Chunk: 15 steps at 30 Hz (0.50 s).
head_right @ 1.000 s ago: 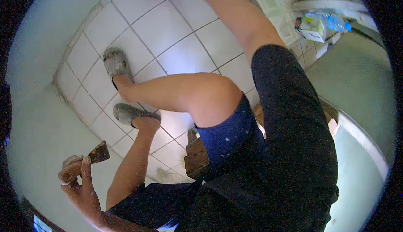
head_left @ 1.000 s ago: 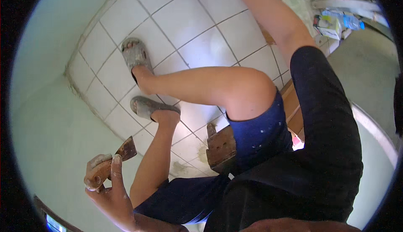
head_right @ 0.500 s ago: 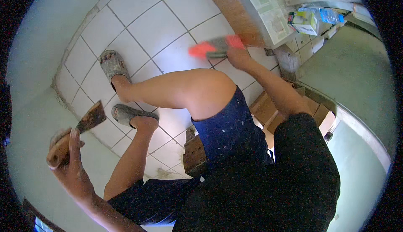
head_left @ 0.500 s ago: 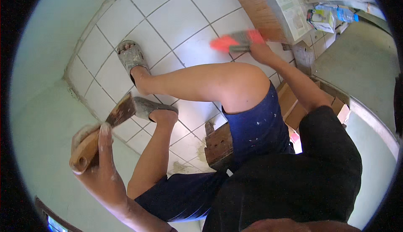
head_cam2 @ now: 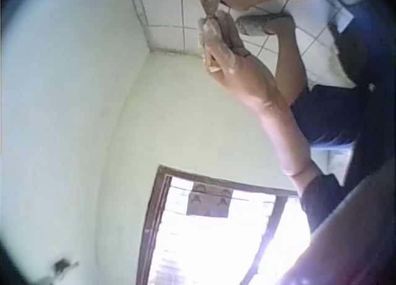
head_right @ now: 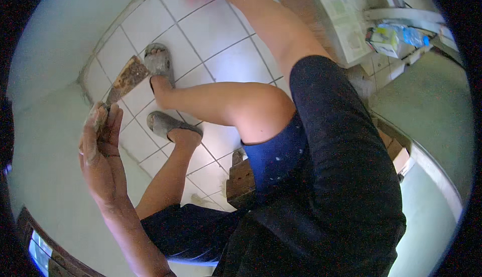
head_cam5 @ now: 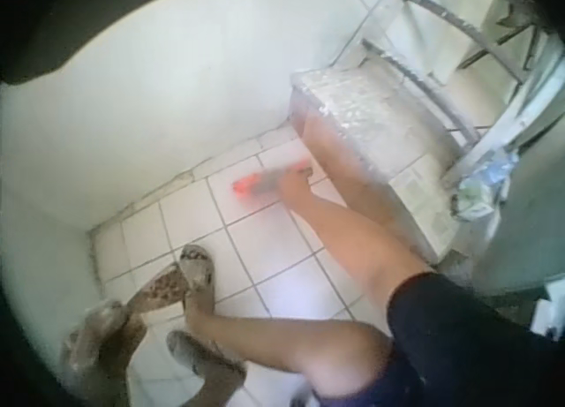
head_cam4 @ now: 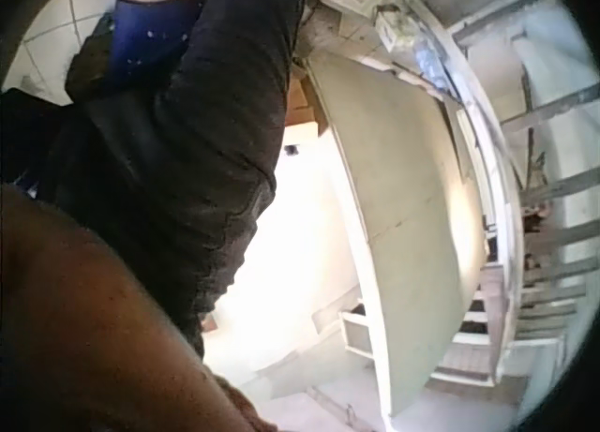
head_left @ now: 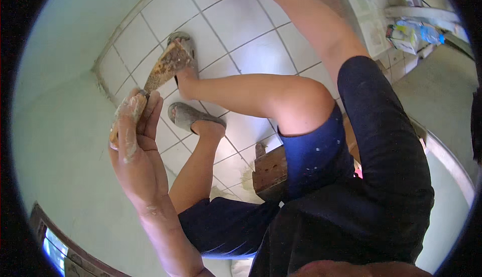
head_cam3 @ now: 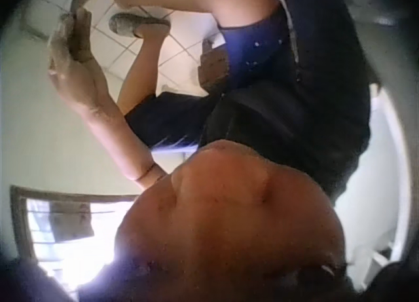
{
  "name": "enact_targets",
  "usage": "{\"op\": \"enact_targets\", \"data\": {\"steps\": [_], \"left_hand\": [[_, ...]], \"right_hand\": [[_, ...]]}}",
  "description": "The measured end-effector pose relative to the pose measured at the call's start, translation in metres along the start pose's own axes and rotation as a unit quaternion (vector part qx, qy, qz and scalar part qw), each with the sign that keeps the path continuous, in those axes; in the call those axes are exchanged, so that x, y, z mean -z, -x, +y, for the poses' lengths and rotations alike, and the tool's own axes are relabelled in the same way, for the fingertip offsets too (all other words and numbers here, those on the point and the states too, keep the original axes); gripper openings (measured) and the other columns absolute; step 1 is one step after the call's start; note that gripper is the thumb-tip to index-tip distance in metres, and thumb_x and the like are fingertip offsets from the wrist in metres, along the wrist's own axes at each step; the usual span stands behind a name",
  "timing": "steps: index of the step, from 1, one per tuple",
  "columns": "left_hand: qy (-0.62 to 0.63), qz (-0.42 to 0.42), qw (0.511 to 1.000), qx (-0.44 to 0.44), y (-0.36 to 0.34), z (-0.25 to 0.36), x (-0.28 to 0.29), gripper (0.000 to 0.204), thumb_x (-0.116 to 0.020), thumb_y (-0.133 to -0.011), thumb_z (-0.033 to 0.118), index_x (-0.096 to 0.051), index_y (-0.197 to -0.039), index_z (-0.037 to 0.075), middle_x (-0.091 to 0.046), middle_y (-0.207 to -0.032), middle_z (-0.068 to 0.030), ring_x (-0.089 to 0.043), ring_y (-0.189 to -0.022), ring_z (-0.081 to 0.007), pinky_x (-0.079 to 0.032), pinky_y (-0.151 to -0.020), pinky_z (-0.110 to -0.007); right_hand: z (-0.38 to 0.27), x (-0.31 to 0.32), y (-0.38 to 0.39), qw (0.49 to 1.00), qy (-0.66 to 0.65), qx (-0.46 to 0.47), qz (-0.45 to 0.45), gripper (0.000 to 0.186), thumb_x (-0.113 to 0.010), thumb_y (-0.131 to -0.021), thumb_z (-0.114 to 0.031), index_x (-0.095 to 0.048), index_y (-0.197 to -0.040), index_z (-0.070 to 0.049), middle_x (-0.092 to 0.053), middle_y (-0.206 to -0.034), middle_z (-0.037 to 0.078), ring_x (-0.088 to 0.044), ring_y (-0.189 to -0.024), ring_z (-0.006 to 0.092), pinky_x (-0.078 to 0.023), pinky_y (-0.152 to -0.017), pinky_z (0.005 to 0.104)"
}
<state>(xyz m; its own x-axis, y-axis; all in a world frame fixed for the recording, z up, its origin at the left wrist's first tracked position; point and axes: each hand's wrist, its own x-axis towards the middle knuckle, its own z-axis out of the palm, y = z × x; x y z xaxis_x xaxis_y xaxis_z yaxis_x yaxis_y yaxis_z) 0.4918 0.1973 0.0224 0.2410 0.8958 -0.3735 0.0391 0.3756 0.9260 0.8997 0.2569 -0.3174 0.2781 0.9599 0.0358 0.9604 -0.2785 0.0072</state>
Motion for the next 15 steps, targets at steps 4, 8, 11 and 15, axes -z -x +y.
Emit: {"op": "enact_targets", "data": {"steps": [4, 8, 11, 15], "left_hand": [[0.033, 0.033, 0.999, 0.004, -0.010, 0.002, 0.020, 0.038, -0.048, -0.105, 0.018, -0.057, -0.121, -0.016, -0.057, -0.129, -0.0273, -0.060, -0.120, -0.0385, -0.047, -0.111, -0.046], [0.040, 0.027, 0.999, -0.003, -0.015, 0.009, 0.026, 0.038, -0.046, -0.106, 0.017, -0.056, -0.121, -0.017, -0.057, -0.130, -0.0282, -0.059, -0.121, -0.0400, -0.046, -0.112, -0.048], [0.047, 0.008, 0.999, -0.012, -0.012, 0.015, 0.018, 0.038, -0.045, -0.106, 0.017, -0.056, -0.121, -0.017, -0.057, -0.129, -0.0280, -0.060, -0.120, -0.0397, -0.047, -0.111, -0.047], [0.032, -0.051, 0.998, -0.022, 0.000, 0.019, -0.004, 0.038, -0.045, -0.106, 0.015, -0.055, -0.122, -0.017, -0.058, -0.129, -0.0269, -0.060, -0.120, -0.0384, -0.048, -0.111, -0.045]], "right_hand": [[-0.014, -0.023, -0.018, 0.997, 0.033, 0.052, -0.052, 0.019, -0.054, -0.087, -0.009, -0.066, -0.095, 0.003, -0.071, -0.088, 0.021, -0.072, -0.079, 0.0347, -0.057, -0.064, 0.0497], [0.007, -0.032, 0.038, 0.996, 0.013, 0.062, -0.063, 0.019, -0.055, -0.087, -0.010, -0.068, -0.093, 0.002, -0.071, -0.086, 0.020, -0.072, -0.078, 0.0327, -0.056, -0.060, 0.0504], [0.038, -0.037, 0.123, 0.989, 0.021, -0.003, -0.143, 0.021, -0.054, -0.087, -0.009, -0.070, -0.095, 0.002, -0.071, -0.091, 0.021, -0.072, -0.083, 0.0345, -0.057, -0.065, 0.0507], [0.063, -0.035, 0.268, 0.983, -0.042, -0.080, -0.159, 0.018, -0.057, -0.084, -0.011, -0.069, -0.089, 0.002, -0.068, -0.084, 0.025, -0.069, -0.080, 0.0417, -0.055, -0.067, 0.0527]]}}
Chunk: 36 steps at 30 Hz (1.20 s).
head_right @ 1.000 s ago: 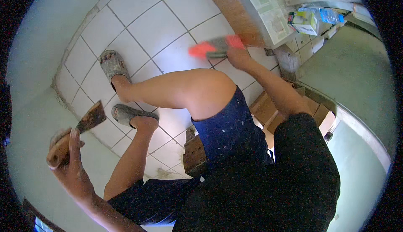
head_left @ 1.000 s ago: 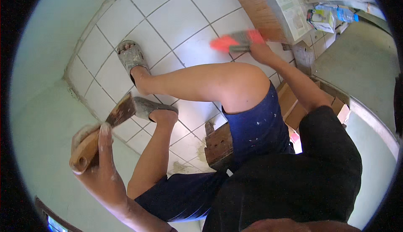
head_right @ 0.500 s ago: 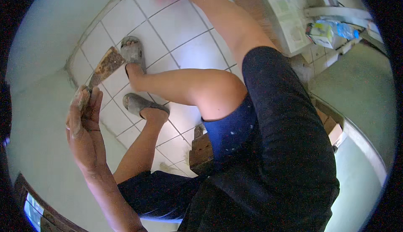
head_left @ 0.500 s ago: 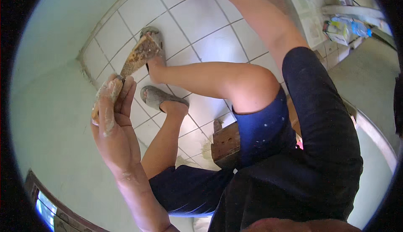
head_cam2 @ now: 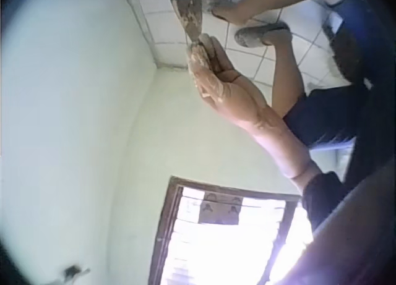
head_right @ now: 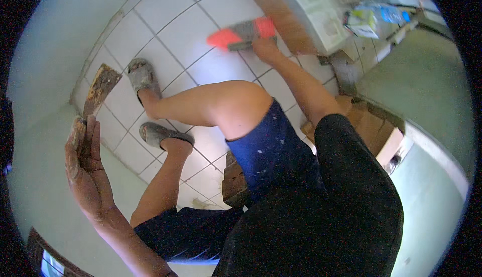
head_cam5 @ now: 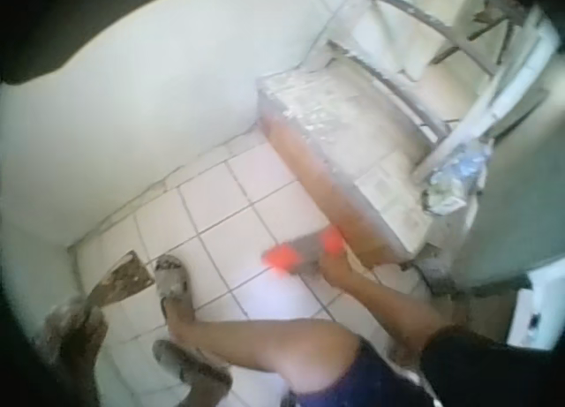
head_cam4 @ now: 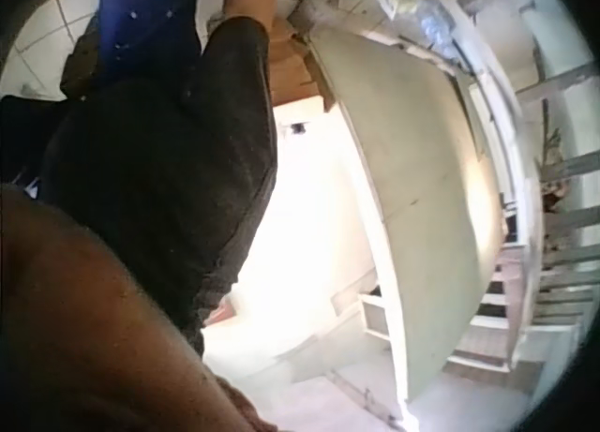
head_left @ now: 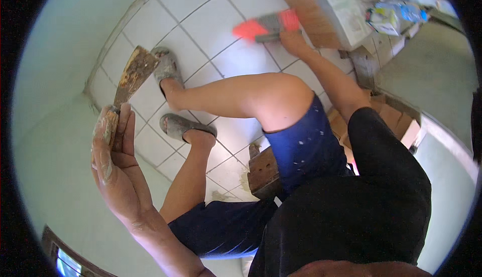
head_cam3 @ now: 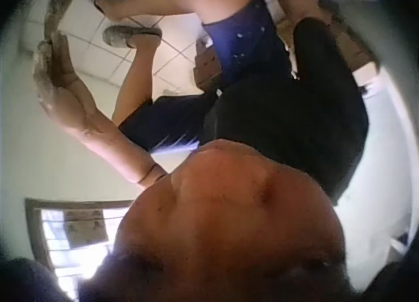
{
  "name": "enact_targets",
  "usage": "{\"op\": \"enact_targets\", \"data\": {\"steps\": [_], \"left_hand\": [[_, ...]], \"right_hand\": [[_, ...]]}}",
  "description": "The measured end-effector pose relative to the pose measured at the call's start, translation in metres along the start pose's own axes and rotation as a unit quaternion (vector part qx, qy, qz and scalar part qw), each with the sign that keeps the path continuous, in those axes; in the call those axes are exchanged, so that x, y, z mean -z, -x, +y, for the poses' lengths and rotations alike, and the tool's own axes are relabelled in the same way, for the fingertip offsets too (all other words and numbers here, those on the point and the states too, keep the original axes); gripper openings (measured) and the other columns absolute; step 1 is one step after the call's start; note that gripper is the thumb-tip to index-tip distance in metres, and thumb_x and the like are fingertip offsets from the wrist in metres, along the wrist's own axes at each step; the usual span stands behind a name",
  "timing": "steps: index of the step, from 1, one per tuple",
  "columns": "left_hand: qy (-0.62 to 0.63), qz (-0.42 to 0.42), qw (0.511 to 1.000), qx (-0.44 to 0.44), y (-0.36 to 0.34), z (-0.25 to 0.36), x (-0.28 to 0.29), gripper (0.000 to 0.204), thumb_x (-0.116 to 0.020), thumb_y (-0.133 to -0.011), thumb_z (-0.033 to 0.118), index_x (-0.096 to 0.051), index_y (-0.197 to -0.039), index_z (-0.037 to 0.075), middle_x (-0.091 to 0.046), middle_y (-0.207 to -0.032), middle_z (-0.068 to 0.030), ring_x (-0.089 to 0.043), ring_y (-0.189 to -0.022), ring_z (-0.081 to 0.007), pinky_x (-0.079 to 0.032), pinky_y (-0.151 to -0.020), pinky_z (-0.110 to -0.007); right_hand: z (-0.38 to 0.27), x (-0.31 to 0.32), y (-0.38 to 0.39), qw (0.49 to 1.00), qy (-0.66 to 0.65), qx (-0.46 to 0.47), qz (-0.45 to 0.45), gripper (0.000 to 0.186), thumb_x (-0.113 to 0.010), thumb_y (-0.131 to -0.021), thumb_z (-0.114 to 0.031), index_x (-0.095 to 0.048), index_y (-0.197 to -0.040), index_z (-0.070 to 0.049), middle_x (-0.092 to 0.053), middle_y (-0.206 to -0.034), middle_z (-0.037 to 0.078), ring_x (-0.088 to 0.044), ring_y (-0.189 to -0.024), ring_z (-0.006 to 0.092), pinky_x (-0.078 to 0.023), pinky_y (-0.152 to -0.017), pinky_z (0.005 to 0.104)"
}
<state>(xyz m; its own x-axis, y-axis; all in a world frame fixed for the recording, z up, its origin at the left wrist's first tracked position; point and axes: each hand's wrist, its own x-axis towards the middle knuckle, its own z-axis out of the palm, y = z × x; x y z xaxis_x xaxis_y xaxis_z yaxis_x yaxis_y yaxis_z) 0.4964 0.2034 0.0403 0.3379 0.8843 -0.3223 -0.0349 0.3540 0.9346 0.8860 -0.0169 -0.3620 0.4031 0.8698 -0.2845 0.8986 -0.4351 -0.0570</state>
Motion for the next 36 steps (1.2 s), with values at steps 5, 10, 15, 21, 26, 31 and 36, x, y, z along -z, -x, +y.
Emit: {"op": "enact_targets", "data": {"steps": [5, 10, 15, 21, 26, 31, 36], "left_hand": [[-0.006, -0.035, 0.999, 0.007, 0.014, 0.000, -0.012, 0.038, -0.045, -0.106, 0.015, -0.054, -0.123, -0.017, -0.058, -0.129, -0.0262, -0.059, -0.121, -0.0374, -0.048, -0.111, -0.044], [0.004, -0.088, 0.996, -0.033, 0.038, 0.006, -0.002, 0.040, -0.044, -0.107, 0.018, -0.053, -0.125, -0.016, -0.058, -0.129, -0.0253, -0.058, -0.124, -0.0381, -0.045, -0.113, -0.045], [0.010, -0.123, 0.992, -0.040, 0.044, 0.010, -0.006, 0.043, -0.043, -0.107, 0.021, -0.051, -0.127, -0.017, -0.057, -0.130, -0.0254, -0.056, -0.126, -0.0383, -0.044, -0.114, -0.046], [-0.025, -0.074, 0.996, -0.046, 0.043, 0.010, -0.008, 0.047, -0.042, -0.108, 0.021, -0.045, -0.129, -0.020, -0.053, -0.132, -0.0289, -0.054, -0.127, -0.0390, -0.044, -0.115, -0.045], [-0.039, -0.065, 0.996, -0.051, 0.034, 0.012, -0.005, 0.047, -0.040, -0.108, 0.020, -0.043, -0.129, -0.022, -0.052, -0.132, -0.0298, -0.054, -0.127, -0.0396, -0.045, -0.115, -0.044], [-0.049, -0.086, 0.994, -0.056, 0.036, 0.009, -0.007, 0.046, -0.040, -0.108, 0.019, -0.043, -0.129, -0.023, -0.052, -0.132, -0.0302, -0.054, -0.127, -0.0389, -0.045, -0.114, -0.044], [-0.061, -0.066, 0.995, -0.032, 0.042, 0.000, -0.014, 0.046, -0.039, -0.108, 0.018, -0.043, -0.128, -0.022, -0.052, -0.130, -0.0298, -0.055, -0.127, -0.0382, -0.046, -0.114, -0.043]], "right_hand": [[-0.013, -0.007, 0.172, 0.976, -0.064, -0.143, -0.152, 0.023, -0.051, -0.086, -0.006, -0.069, -0.093, 0.007, -0.069, -0.093, 0.027, -0.069, -0.084, 0.0433, -0.055, -0.071, 0.0531], [-0.016, 0.033, 0.264, 0.964, -0.109, -0.237, -0.044, 0.024, -0.049, -0.089, -0.006, -0.066, -0.100, 0.008, -0.067, -0.099, 0.029, -0.069, -0.088, 0.0431, -0.055, -0.076, 0.0540], [0.043, 0.034, 0.258, 0.960, -0.012, -0.268, 0.084, 0.024, -0.048, -0.089, -0.006, -0.067, -0.096, 0.006, -0.067, -0.094, 0.029, -0.070, -0.089, 0.0422, -0.055, -0.076, 0.0530], [-0.009, -0.019, 0.279, 0.935, -0.183, -0.253, -0.166, 0.026, -0.053, -0.086, -0.013, -0.072, -0.090, 0.005, -0.071, -0.097, 0.027, -0.071, -0.091, 0.0391, -0.055, -0.079, 0.0526], [-0.015, 0.004, 0.304, 0.947, -0.180, -0.220, -0.152, 0.028, -0.055, -0.088, -0.015, -0.070, -0.094, 0.006, -0.071, -0.091, 0.028, -0.071, -0.087, 0.0429, -0.055, -0.079, 0.0543], [0.073, 0.043, 0.283, 0.929, -0.126, -0.349, 0.009, 0.027, -0.055, -0.090, -0.017, -0.071, -0.093, 0.005, -0.070, -0.090, 0.028, -0.070, -0.091, 0.0428, -0.054, -0.081, 0.0533], [0.079, 0.028, 0.274, 0.963, -0.032, -0.266, -0.020, 0.025, -0.059, -0.088, -0.017, -0.070, -0.095, 0.005, -0.069, -0.093, 0.026, -0.069, -0.092, 0.0412, -0.054, -0.080, 0.0518]]}}
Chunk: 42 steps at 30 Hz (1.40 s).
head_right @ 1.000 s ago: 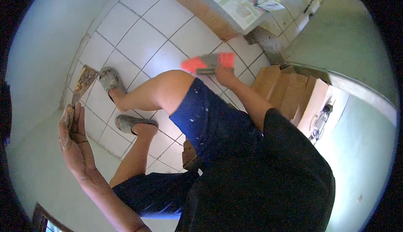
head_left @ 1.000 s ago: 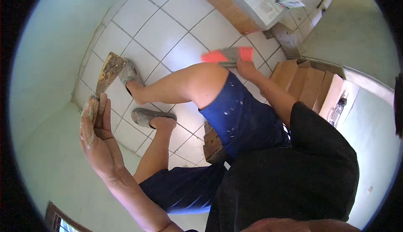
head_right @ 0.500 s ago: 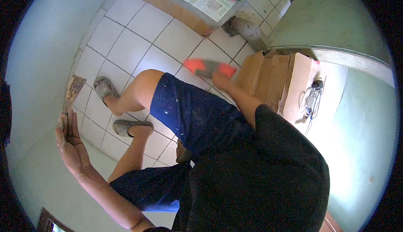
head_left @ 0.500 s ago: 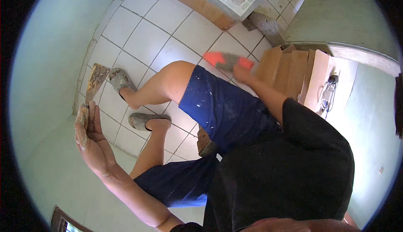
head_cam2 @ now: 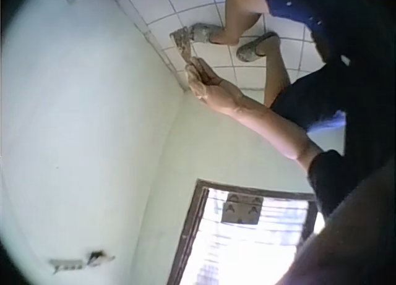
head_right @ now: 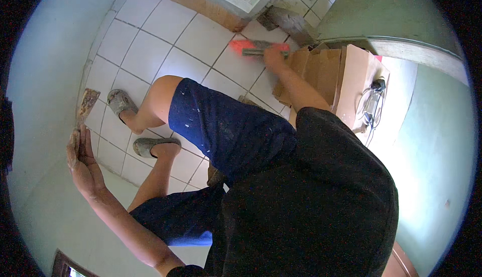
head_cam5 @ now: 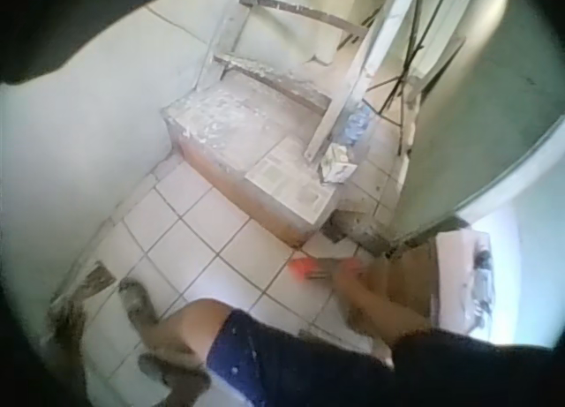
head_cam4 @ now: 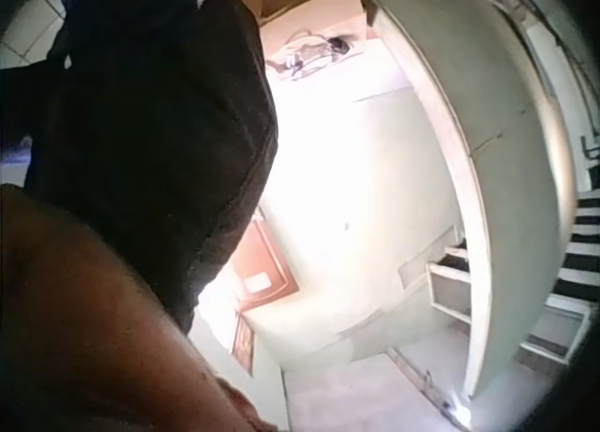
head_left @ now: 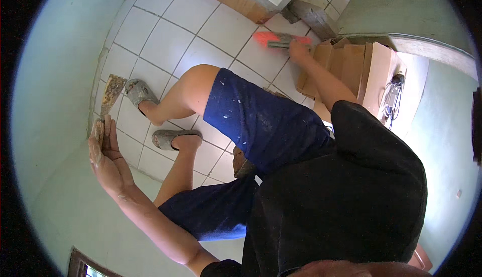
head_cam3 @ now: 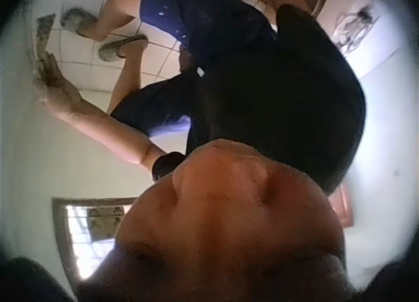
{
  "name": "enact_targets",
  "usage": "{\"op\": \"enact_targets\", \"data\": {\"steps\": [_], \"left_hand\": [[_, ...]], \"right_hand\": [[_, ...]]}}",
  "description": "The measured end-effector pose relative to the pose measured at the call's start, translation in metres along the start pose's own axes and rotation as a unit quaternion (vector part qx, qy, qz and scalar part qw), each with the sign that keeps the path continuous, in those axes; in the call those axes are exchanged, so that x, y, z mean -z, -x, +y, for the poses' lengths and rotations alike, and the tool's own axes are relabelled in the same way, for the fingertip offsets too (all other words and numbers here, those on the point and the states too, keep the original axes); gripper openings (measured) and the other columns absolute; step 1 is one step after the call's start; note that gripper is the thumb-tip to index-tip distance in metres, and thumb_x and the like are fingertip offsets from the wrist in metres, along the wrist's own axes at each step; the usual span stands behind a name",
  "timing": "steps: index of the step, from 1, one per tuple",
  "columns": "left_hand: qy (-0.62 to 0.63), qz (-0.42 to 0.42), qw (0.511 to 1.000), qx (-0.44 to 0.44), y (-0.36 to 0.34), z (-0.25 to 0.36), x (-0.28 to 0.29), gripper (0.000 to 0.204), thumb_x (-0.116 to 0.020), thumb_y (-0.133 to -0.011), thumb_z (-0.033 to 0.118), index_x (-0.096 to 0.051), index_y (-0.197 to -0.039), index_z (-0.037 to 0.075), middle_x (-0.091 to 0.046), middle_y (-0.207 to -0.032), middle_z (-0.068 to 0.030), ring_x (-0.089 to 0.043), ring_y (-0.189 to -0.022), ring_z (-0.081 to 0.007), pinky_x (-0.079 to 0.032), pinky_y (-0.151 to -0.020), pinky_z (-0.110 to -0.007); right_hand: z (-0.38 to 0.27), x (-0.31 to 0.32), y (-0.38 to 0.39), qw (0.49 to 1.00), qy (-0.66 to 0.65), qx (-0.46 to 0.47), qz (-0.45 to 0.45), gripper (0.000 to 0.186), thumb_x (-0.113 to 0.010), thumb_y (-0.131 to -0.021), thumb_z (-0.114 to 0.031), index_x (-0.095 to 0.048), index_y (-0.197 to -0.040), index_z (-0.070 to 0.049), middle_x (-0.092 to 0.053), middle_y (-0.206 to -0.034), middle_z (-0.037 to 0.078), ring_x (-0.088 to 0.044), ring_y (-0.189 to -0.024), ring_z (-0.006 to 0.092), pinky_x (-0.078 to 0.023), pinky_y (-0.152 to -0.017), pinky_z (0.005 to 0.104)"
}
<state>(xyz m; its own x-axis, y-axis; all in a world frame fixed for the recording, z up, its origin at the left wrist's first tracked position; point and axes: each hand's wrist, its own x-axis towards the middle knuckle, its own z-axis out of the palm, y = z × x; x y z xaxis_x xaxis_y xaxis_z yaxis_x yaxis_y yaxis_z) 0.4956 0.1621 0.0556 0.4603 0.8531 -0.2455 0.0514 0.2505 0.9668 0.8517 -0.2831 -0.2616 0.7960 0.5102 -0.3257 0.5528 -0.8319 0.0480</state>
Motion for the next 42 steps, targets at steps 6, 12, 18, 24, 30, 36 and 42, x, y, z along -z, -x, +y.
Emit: {"op": "enact_targets", "data": {"steps": [6, 12, 18, 24, 30, 36, 42], "left_hand": [[0.010, -0.003, 1.000, 0.006, -0.001, 0.000, -0.007, 0.046, -0.040, -0.108, 0.019, -0.043, -0.128, -0.022, -0.052, -0.131, -0.0295, -0.054, -0.127, -0.0386, -0.045, -0.114, -0.044], [0.015, -0.024, 1.000, -0.002, -0.001, 0.005, -0.016, 0.045, -0.040, -0.108, 0.018, -0.044, -0.128, -0.023, -0.052, -0.131, -0.0296, -0.055, -0.127, -0.0387, -0.046, -0.113, -0.044], [0.037, -0.019, 0.999, -0.002, 0.002, 0.004, -0.009, 0.043, -0.045, -0.107, 0.018, -0.048, -0.125, -0.021, -0.054, -0.128, -0.0283, -0.057, -0.124, -0.0387, -0.047, -0.112, -0.045], [0.037, 0.012, 0.999, -0.022, 0.003, 0.003, 0.001, 0.043, -0.048, -0.105, 0.018, -0.049, -0.125, -0.020, -0.055, -0.128, -0.0265, -0.061, -0.118, -0.0398, -0.052, -0.107, -0.046], [0.046, 0.018, 0.998, -0.042, 0.001, 0.008, 0.001, 0.045, -0.044, -0.107, 0.019, -0.046, -0.128, -0.020, -0.051, -0.134, -0.0277, -0.058, -0.122, -0.0406, -0.051, -0.108, -0.045], [0.194, 0.029, 0.979, 0.047, 0.001, 0.006, -0.007, 0.044, -0.041, -0.108, 0.021, -0.049, -0.122, -0.019, -0.050, -0.135, -0.0297, -0.051, -0.129, -0.0442, -0.046, -0.113, -0.050], [0.256, 0.000, 0.963, 0.089, 0.005, 0.003, -0.020, 0.044, -0.039, -0.108, 0.021, -0.050, -0.121, -0.019, -0.052, -0.134, -0.0276, -0.050, -0.129, -0.0465, -0.045, -0.113, -0.052]], "right_hand": [[-0.075, -0.014, 0.057, 0.968, -0.164, -0.019, -0.190, 0.048, -0.069, -0.084, -0.037, -0.065, -0.106, 0.006, -0.069, -0.107, 0.024, -0.068, -0.099, 0.0401, -0.053, -0.083, 0.0501], [-0.087, 0.023, 0.054, 0.979, -0.156, -0.008, -0.131, 0.035, -0.064, -0.085, -0.027, -0.071, -0.096, 0.006, -0.070, -0.097, 0.026, -0.069, -0.090, 0.0424, -0.054, -0.085, 0.0502], [-0.085, 0.012, 0.000, 0.998, -0.016, -0.022, 0.063, 0.025, -0.054, -0.086, -0.015, -0.070, -0.093, 0.002, -0.071, -0.091, 0.024, -0.070, -0.087, 0.0406, -0.054, -0.076, 0.0519], [-0.111, -0.004, 0.046, 0.951, 0.007, 0.125, -0.283, 0.029, -0.055, -0.090, -0.016, -0.072, -0.107, -0.001, -0.070, -0.106, 0.025, -0.070, -0.097, 0.0405, -0.055, -0.085, 0.0498], [-0.130, 0.060, 0.002, 0.982, 0.004, 0.128, -0.140, 0.027, -0.055, -0.087, -0.017, -0.073, -0.096, 0.000, -0.072, -0.096, 0.024, -0.070, -0.094, 0.0395, -0.055, -0.080, 0.0518], [-0.183, 0.079, -0.125, 0.989, -0.013, 0.113, 0.092, 0.024, -0.053, -0.090, -0.015, -0.072, -0.092, 0.000, -0.072, -0.091, 0.023, -0.072, -0.088, 0.0377, -0.055, -0.074, 0.0533], [-0.187, 0.026, -0.125, 0.979, 0.008, 0.202, 0.026, 0.027, -0.051, -0.092, -0.014, -0.072, -0.094, 0.001, -0.071, -0.092, 0.025, -0.072, -0.087, 0.0374, -0.056, -0.074, 0.0526]]}}
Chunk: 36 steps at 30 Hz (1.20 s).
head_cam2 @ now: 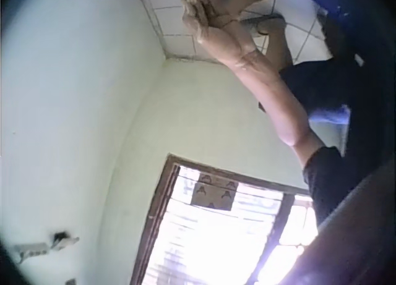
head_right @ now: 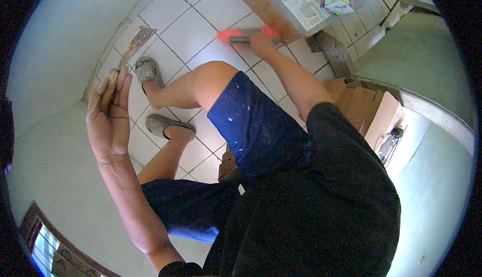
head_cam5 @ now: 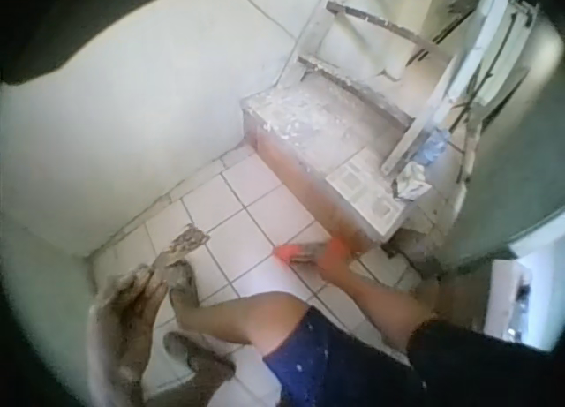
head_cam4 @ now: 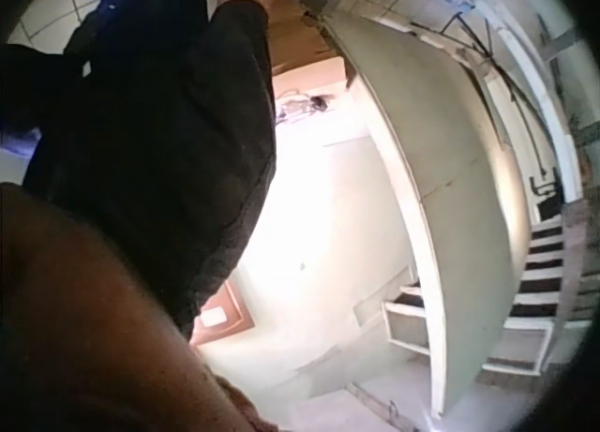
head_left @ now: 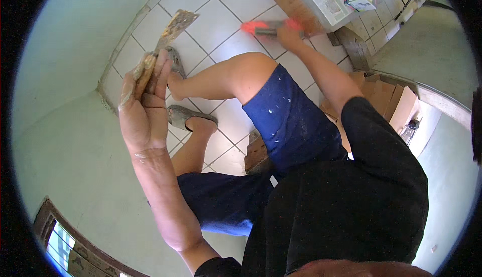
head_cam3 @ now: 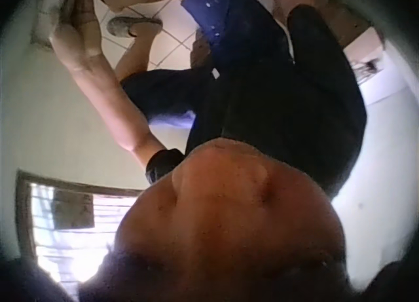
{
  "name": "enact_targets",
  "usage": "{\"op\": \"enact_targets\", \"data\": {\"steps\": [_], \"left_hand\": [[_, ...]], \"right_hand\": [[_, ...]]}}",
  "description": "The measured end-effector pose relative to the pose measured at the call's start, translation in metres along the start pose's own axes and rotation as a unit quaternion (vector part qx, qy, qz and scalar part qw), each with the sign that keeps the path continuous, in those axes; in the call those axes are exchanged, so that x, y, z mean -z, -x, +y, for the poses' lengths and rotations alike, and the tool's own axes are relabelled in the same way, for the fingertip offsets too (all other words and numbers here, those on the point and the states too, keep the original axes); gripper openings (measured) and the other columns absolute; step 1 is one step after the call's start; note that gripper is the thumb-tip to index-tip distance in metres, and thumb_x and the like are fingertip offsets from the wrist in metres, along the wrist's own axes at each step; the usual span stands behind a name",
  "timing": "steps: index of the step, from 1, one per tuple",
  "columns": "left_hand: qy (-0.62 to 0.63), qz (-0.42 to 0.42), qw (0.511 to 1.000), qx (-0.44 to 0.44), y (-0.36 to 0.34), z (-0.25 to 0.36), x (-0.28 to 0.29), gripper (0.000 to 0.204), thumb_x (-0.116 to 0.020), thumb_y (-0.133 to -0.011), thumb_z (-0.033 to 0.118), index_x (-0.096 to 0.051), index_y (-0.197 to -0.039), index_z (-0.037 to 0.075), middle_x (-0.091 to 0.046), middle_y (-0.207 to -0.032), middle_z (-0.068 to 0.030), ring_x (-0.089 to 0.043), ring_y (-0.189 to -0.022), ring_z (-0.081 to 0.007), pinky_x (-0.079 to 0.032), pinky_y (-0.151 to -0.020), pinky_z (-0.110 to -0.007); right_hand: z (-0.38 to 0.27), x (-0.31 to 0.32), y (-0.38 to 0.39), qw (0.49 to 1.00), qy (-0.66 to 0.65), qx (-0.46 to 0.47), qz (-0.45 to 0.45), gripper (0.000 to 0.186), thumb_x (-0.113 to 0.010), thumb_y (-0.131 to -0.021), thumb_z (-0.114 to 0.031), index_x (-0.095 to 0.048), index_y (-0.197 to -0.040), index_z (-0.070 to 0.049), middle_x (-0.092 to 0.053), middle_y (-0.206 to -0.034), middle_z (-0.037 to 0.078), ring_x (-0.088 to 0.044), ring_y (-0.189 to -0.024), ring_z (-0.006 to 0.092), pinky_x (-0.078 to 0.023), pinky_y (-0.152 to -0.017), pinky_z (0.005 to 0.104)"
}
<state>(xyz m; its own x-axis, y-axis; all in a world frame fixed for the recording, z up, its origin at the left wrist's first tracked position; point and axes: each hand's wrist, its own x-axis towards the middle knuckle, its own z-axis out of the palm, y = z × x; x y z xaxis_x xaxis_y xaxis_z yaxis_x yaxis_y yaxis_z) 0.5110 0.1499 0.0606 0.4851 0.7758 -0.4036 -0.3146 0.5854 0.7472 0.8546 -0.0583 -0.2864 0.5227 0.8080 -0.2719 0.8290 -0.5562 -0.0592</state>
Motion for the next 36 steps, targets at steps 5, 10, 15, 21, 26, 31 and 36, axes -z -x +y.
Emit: {"op": "enact_targets", "data": {"steps": [5, 10, 15, 21, 26, 31, 36], "left_hand": [[-0.029, -0.012, 0.999, 0.029, -0.001, 0.003, -0.004, 0.045, -0.041, -0.107, 0.022, -0.047, -0.129, -0.017, -0.053, -0.134, -0.0284, -0.054, -0.127, -0.0395, -0.047, -0.112, -0.047], [-0.080, -0.030, 0.995, 0.049, -0.008, 0.009, -0.002, 0.044, -0.042, -0.107, 0.024, -0.047, -0.135, -0.011, -0.055, -0.136, -0.0252, -0.060, -0.120, -0.0278, -0.051, -0.106, -0.040], [-0.069, -0.032, 0.996, 0.050, -0.006, 0.008, 0.003, 0.039, -0.044, -0.106, 0.019, -0.050, -0.133, -0.009, -0.058, -0.133, -0.0224, -0.062, -0.115, -0.0242, -0.052, -0.103, -0.037], [-0.058, -0.018, 0.995, 0.078, -0.005, 0.000, 0.010, 0.034, -0.047, -0.104, 0.015, -0.054, -0.130, -0.007, -0.062, -0.126, -0.0173, -0.063, -0.111, -0.0228, -0.053, -0.102, -0.037], [-0.054, -0.024, 0.992, 0.111, -0.002, -0.010, 0.019, 0.031, -0.048, -0.104, 0.013, -0.055, -0.128, -0.006, -0.063, -0.120, -0.0142, -0.064, -0.109, -0.0236, -0.054, -0.099, -0.036], [-0.077, -0.034, 0.989, 0.120, 0.000, -0.008, 0.023, 0.030, -0.053, -0.103, 0.016, -0.056, -0.124, -0.005, -0.063, -0.110, -0.0107, -0.065, -0.102, -0.0205, -0.056, -0.094, -0.034], [-0.104, -0.036, 0.989, 0.101, 0.004, -0.006, 0.019, 0.026, -0.054, -0.103, 0.016, -0.058, -0.119, -0.003, -0.064, -0.105, -0.0097, -0.065, -0.096, -0.0192, -0.056, -0.092, -0.033]], "right_hand": [[-0.020, -0.035, 0.124, 0.982, -0.090, -0.041, -0.163, 0.032, -0.054, -0.091, -0.023, -0.071, -0.096, 0.004, -0.071, -0.094, 0.026, -0.071, -0.090, 0.0408, -0.055, -0.077, 0.0530], [-0.025, -0.002, 0.177, 0.981, -0.096, -0.045, -0.161, 0.036, -0.058, -0.090, -0.032, -0.070, -0.096, 0.002, -0.070, -0.096, 0.027, -0.070, -0.092, 0.0423, -0.054, -0.079, 0.0535], [-0.012, 0.057, 0.136, 0.955, -0.183, -0.220, -0.081, 0.039, -0.064, -0.086, -0.036, -0.066, -0.094, 0.002, -0.069, -0.093, 0.028, -0.069, -0.091, 0.0419, -0.053, -0.078, 0.0520], [0.000, 0.046, 0.060, 0.983, -0.045, -0.171, 0.045, 0.034, -0.058, -0.090, -0.030, -0.068, -0.100, 0.001, -0.071, -0.096, 0.025, -0.070, -0.089, 0.0409, -0.055, -0.075, 0.0526], [-0.051, -0.010, 0.099, 0.996, 0.012, -0.034, -0.088, 0.025, -0.053, -0.092, -0.014, -0.072, -0.099, 0.000, -0.072, -0.102, 0.022, -0.071, -0.097, 0.0394, -0.055, -0.085, 0.0508], [-0.069, 0.002, 0.145, 0.965, -0.042, 0.038, -0.257, 0.025, -0.054, -0.091, -0.015, -0.073, -0.098, -0.001, -0.073, -0.099, 0.021, -0.071, -0.095, 0.0394, -0.056, -0.082, 0.0494], [-0.044, 0.061, 0.105, 0.976, -0.028, -0.046, -0.211, 0.025, -0.056, -0.091, -0.017, -0.074, -0.096, -0.001, -0.073, -0.098, 0.020, -0.072, -0.094, 0.0390, -0.056, -0.080, 0.0484]]}}
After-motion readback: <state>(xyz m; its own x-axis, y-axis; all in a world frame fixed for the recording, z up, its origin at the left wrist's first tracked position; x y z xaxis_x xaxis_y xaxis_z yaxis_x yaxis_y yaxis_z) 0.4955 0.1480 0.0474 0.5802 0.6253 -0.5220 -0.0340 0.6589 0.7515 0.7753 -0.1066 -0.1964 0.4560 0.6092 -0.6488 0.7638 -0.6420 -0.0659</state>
